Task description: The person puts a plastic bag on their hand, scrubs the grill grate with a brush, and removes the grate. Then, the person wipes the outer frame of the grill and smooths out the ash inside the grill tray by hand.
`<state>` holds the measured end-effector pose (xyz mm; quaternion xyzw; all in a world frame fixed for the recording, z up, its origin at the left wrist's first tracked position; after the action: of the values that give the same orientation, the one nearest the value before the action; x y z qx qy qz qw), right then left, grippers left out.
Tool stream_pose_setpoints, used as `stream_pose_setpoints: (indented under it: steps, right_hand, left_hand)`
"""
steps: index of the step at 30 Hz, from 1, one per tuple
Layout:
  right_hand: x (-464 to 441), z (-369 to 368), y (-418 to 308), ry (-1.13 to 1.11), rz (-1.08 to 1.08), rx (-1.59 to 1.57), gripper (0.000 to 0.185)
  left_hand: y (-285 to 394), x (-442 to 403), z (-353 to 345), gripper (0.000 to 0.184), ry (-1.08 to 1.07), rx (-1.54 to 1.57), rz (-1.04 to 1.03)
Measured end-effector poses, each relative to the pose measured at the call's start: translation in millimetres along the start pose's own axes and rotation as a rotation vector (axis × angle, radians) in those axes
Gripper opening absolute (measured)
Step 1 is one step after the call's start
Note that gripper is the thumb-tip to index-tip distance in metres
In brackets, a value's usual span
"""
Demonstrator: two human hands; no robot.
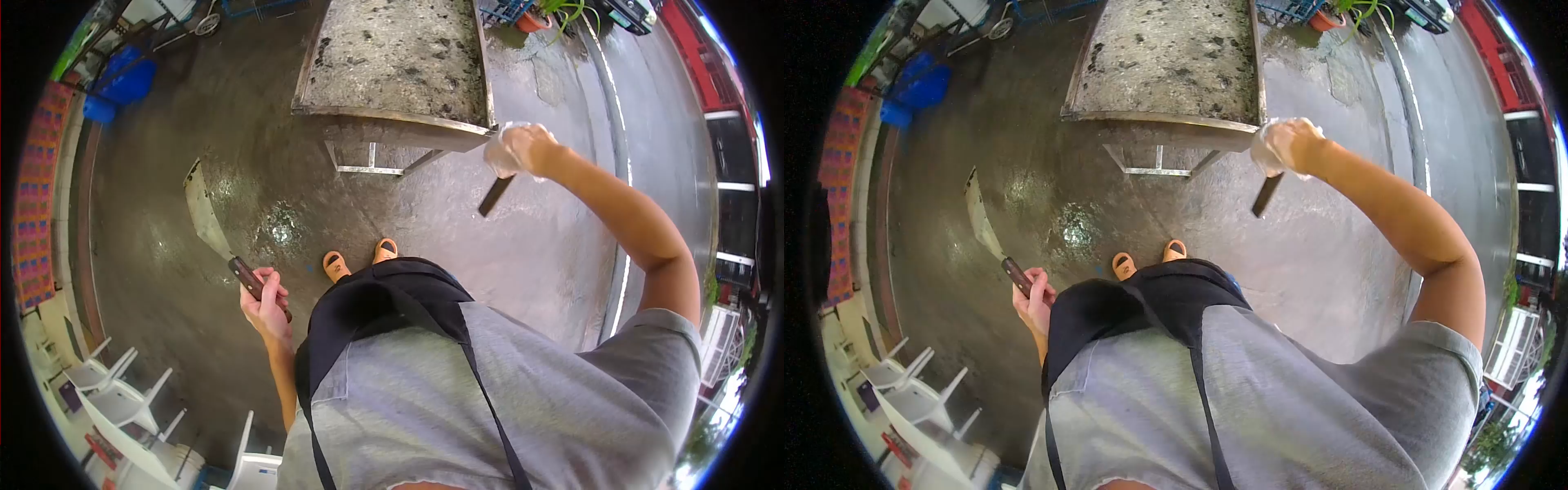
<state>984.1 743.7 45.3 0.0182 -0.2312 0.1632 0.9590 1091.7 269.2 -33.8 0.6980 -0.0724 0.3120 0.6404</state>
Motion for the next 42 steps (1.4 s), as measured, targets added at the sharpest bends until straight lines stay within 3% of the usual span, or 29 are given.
stream_pose_setpoints:
  steps: [2,5,7,9,10,13,14,17,18,21,22,24,26,28,31,32,34,35,37,39,41,42]
  right_hand:
    - [-2,-7,-18,-0.258,0.014,0.193,0.015]
    - [-17,-15,-35,-0.369,0.129,0.215,0.016]
    - [-22,-14,-38,-0.338,0.104,0.149,0.015]
    - [-24,8,-54,0.038,0.262,-0.055,0.020]
    - [-26,6,-55,0.032,0.266,-0.044,0.020]
    - [-46,-4,-45,0.003,0.252,0.549,0.017]
    - [-50,-3,-44,-0.119,0.103,0.697,0.017]
    - [-50,13,-50,-0.142,0.194,0.926,0.022]
    - [-57,11,-48,-0.254,0.121,0.845,0.019]
    - [-62,-2,-54,-0.235,0.079,0.780,0.018]
    - [-70,3,-72,-0.292,-0.037,0.647,0.019]
    - [-94,-4,-97,-0.136,0.174,0.763,0.021]
    - [-118,9,-146,0.262,0.423,0.823,0.022]
    - [-148,38,-189,0.100,0.177,0.666,0.027]
    - [-136,36,-178,-0.015,0.080,0.531,0.030]
    - [-125,12,-146,0.210,0.239,0.669,0.023]
    - [-111,-11,-107,-0.235,0.129,0.742,0.021]
    - [-119,-10,-105,-0.236,0.138,0.752,0.021]
    - [-123,-10,-109,-0.054,0.224,0.776,0.021]
    - [-137,35,-163,-0.050,0.195,0.755,0.020]
    - [-145,58,-172,0.034,0.053,0.620,0.018]
    - [-136,43,-155,0.169,0.168,0.614,0.020]
  left_hand:
    - [-9,-1,13,0.015,0.032,0.010,0.033]
    - [-23,-5,33,0.015,0.035,0.049,0.021]
    - [-33,-5,45,0.015,0.048,0.084,0.029]
    - [-37,-1,56,0.015,0.060,0.113,0.028]
    - [-38,1,63,0.015,0.072,0.133,0.030]
    - [-46,6,83,0.016,0.124,0.175,0.023]
    - [-49,7,90,0.016,0.155,0.190,0.004]
    - [-51,11,108,0.016,0.168,0.191,0.006]
    - [-54,12,115,0.016,0.175,0.172,0.019]
    - [-64,11,128,0.016,0.214,0.231,0.015]
    - [-66,11,131,0.016,0.220,0.238,0.019]
    - [-70,8,133,0.016,0.239,0.248,0.024]
    - [-72,5,136,0.016,0.216,0.252,0.036]
    - [-73,3,135,0.017,0.187,0.252,0.047]
    - [-69,0,131,0.017,0.162,0.260,0.024]
    - [-66,2,132,0.017,0.184,0.230,0.017]
    - [-67,0,134,0.016,0.213,0.211,0.012]
    - [-70,0,135,0.016,0.217,0.238,0.037]
    - [-74,2,138,0.015,0.218,0.253,0.072]
    - [-76,-5,134,0.015,0.190,0.280,0.111]
    - [-77,-8,132,0.015,0.180,0.277,0.076]
    - [-74,-10,130,0.015,0.180,0.283,0.031]
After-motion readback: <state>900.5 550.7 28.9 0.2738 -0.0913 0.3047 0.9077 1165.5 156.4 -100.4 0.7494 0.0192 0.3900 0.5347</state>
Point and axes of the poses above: each hand's wrist, its own x-axis away from the middle knuckle, its own z-axis out of the back of the hand, y = z × x, the point moved 5 cm from there along -x, towards the middle knuckle, and after that the axes turned 11 degrees about z, right-handed, at the moved point
